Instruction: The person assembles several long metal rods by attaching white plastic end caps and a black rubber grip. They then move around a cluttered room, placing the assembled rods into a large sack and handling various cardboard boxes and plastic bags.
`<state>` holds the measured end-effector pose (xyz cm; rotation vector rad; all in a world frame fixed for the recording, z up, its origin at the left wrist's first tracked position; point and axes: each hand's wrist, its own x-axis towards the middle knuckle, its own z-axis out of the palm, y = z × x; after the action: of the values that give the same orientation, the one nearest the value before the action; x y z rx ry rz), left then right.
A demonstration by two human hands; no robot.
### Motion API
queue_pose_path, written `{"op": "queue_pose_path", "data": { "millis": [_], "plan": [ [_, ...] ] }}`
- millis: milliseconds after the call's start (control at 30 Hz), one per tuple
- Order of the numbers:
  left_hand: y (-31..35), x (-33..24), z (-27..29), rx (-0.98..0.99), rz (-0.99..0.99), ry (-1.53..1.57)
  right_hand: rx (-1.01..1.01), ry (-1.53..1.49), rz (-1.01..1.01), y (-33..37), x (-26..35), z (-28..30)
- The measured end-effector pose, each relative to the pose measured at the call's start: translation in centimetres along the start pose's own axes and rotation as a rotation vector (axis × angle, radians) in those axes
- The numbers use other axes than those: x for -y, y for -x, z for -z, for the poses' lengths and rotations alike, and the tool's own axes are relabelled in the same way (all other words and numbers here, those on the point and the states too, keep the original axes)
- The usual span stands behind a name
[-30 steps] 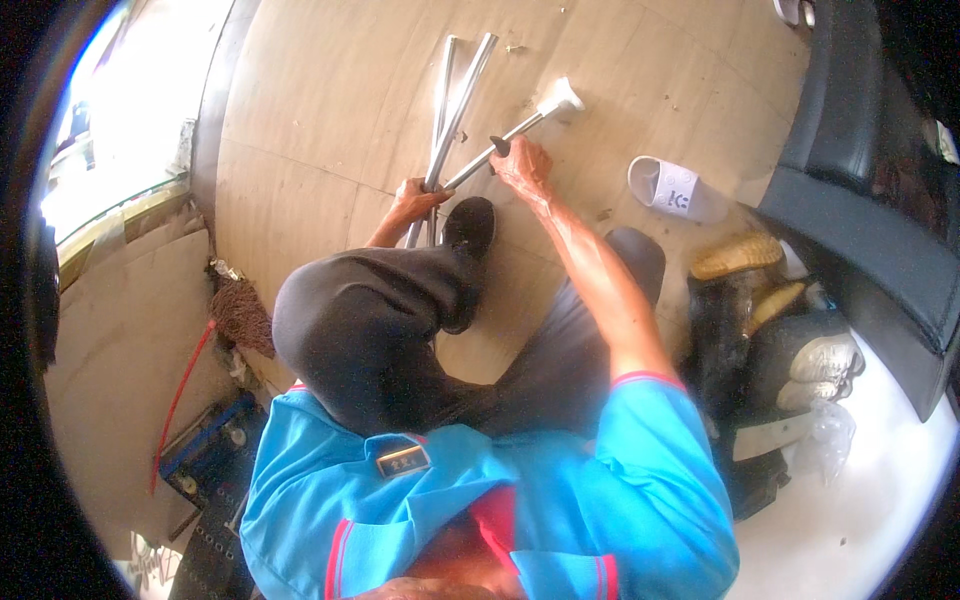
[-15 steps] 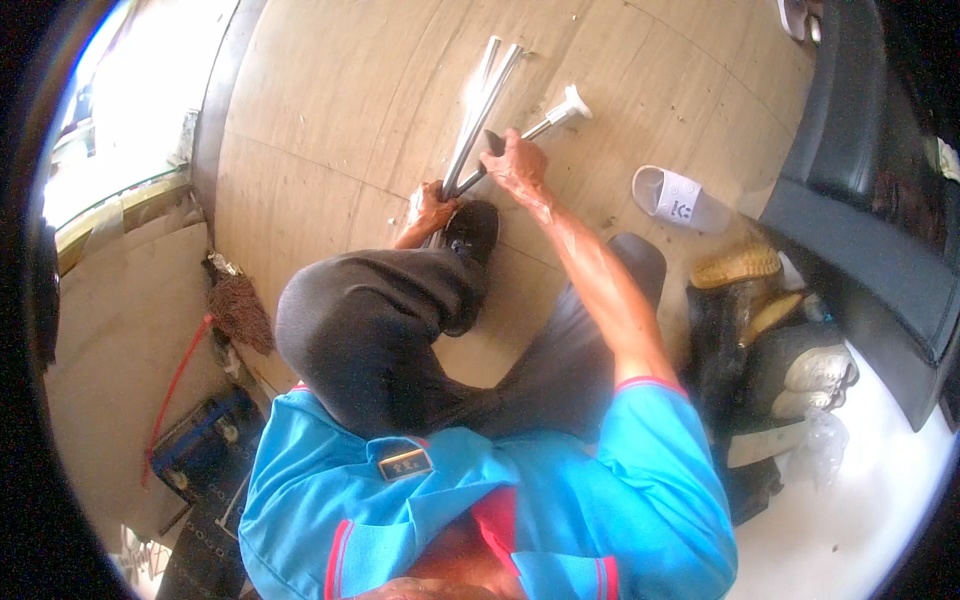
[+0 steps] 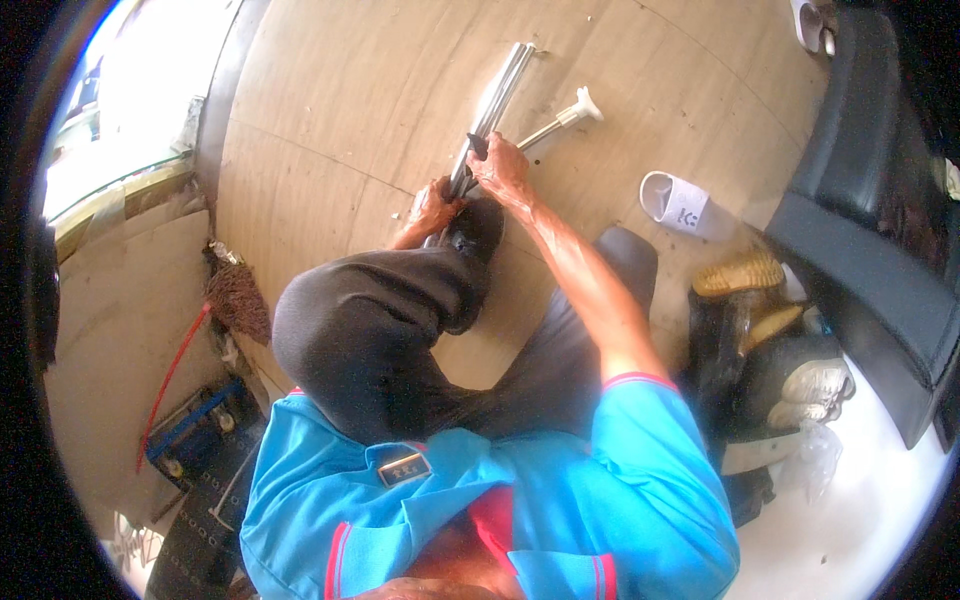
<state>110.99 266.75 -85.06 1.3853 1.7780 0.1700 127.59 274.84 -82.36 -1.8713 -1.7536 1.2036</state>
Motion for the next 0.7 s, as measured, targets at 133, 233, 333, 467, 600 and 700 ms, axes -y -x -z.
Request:
{"op": "queue_pose_path", "data": {
  "millis": [133, 233, 333, 467, 600, 700],
  "plan": [
    [0.4, -0.6, 0.3, -0.144, -0.061, 0.025, 0.029, -0.038, 0.028, -0.8, -0.1, 0.2],
    [0.9, -2.0, 1.1, -0.095, 0.098, 0.165, 0.047, -0.049, 0.006, -1.0, -0.6, 0.3],
    [1.1, -2.3, 2.0, -0.065, 0.21, 0.225, 0.053, -0.053, -0.012, -1.2, -0.7, 0.3],
    [2.0, -1.9, 1.7, -0.19, 0.143, 0.242, 0.062, -0.062, 0.005, -1.2, -0.1, 0.6],
    [2.4, -3.2, 3.0, -0.174, 0.164, 0.284, 0.023, -0.083, 0.03, -1.6, 0.6, 1.1],
    [2.4, -3.4, 3.3, -0.191, 0.157, 0.317, 0.008, -0.106, 0.048, -1.8, 1.2, 1.5]
  ]
}}
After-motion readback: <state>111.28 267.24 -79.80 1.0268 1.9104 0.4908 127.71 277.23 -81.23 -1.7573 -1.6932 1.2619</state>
